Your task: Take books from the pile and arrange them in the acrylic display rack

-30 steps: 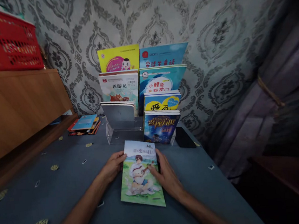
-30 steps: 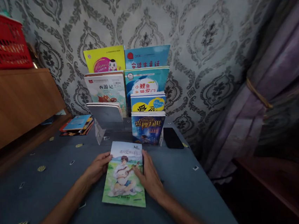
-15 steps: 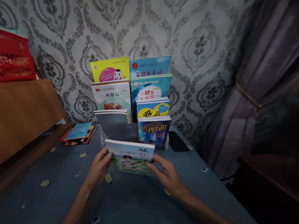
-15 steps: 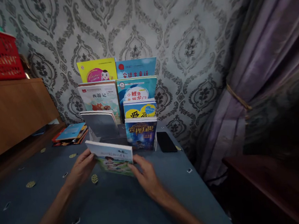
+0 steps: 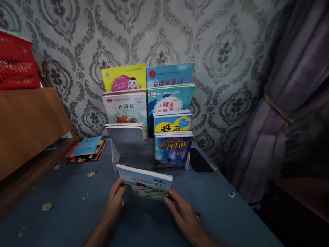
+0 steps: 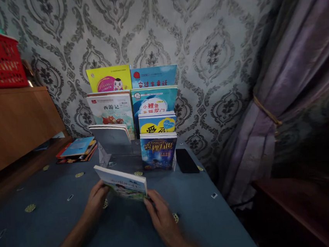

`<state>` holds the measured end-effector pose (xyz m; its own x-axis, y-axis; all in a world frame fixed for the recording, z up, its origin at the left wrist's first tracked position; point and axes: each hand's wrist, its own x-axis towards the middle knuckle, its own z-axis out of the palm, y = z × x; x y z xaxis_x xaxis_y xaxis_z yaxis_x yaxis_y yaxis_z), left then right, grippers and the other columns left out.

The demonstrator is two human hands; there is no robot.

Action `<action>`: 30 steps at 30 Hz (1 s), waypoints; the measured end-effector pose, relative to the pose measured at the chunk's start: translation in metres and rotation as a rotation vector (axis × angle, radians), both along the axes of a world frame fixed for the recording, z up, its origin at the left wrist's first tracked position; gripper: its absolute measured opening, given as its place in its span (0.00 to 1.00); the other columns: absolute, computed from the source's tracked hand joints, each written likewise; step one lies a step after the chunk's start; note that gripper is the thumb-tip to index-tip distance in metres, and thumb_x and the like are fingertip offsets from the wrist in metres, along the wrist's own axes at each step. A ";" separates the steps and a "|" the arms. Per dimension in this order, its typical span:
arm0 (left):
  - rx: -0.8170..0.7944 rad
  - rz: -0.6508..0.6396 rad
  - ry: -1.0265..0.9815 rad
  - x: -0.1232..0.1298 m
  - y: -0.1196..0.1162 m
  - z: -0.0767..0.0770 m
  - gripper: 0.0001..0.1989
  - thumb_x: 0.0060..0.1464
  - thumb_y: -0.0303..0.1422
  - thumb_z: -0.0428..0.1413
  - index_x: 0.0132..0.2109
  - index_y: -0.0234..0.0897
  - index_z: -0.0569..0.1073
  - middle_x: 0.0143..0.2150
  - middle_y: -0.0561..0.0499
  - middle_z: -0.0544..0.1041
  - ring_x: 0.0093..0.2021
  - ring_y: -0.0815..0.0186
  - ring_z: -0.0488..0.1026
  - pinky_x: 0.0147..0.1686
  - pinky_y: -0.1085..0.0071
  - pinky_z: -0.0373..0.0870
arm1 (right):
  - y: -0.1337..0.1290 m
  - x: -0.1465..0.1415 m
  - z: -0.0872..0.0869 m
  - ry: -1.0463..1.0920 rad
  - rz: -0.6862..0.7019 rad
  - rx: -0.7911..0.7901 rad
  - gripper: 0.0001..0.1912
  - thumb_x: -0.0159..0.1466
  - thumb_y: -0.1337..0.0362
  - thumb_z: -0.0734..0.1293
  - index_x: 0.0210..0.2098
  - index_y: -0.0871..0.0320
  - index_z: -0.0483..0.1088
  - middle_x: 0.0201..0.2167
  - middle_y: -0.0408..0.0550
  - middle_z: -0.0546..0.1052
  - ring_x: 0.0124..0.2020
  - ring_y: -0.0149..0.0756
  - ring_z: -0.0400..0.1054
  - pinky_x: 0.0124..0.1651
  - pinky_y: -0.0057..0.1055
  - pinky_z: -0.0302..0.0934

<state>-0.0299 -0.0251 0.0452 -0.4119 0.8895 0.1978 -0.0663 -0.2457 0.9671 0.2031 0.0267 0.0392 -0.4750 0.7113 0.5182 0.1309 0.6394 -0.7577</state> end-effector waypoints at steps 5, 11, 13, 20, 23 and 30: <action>-0.004 0.034 0.178 0.001 -0.006 0.008 0.15 0.52 0.36 0.54 0.44 0.38 0.79 0.44 0.49 0.82 0.49 0.57 0.75 0.53 0.65 0.69 | 0.002 -0.002 -0.001 0.029 -0.031 0.082 0.11 0.73 0.60 0.59 0.43 0.54 0.73 0.34 0.47 0.78 0.35 0.37 0.75 0.39 0.26 0.71; 0.020 0.010 0.289 0.001 -0.010 0.015 0.16 0.57 0.36 0.51 0.47 0.37 0.79 0.45 0.49 0.82 0.47 0.58 0.75 0.51 0.65 0.71 | 0.004 0.000 -0.007 -0.041 -0.047 0.135 0.10 0.73 0.62 0.59 0.46 0.55 0.72 0.35 0.48 0.78 0.35 0.37 0.75 0.38 0.27 0.71; 0.038 0.022 0.292 0.000 -0.010 0.014 0.16 0.58 0.36 0.51 0.47 0.37 0.79 0.45 0.49 0.81 0.47 0.58 0.75 0.51 0.65 0.70 | 0.005 -0.002 -0.009 -0.054 -0.059 0.172 0.10 0.73 0.62 0.60 0.46 0.55 0.72 0.34 0.48 0.78 0.34 0.37 0.75 0.37 0.28 0.71; 0.072 0.034 0.272 -0.004 -0.007 0.009 0.16 0.56 0.35 0.53 0.50 0.37 0.76 0.46 0.47 0.81 0.47 0.58 0.76 0.50 0.65 0.71 | 0.008 -0.013 -0.002 -0.030 -0.010 0.198 0.07 0.73 0.65 0.60 0.41 0.53 0.69 0.34 0.46 0.76 0.34 0.36 0.74 0.37 0.27 0.69; 0.059 0.056 0.284 -0.004 -0.007 0.007 0.16 0.57 0.36 0.54 0.51 0.37 0.74 0.47 0.46 0.80 0.48 0.59 0.75 0.51 0.65 0.71 | 0.012 -0.018 0.003 -0.011 -0.006 0.182 0.06 0.72 0.65 0.60 0.41 0.53 0.69 0.33 0.46 0.76 0.34 0.37 0.73 0.38 0.28 0.69; 0.010 0.213 0.345 -0.013 0.004 0.007 0.18 0.51 0.31 0.51 0.50 0.36 0.72 0.43 0.48 0.80 0.43 0.61 0.75 0.45 0.67 0.70 | 0.031 -0.044 0.009 0.019 0.004 0.183 0.10 0.72 0.65 0.59 0.47 0.55 0.70 0.39 0.49 0.79 0.38 0.39 0.74 0.41 0.31 0.69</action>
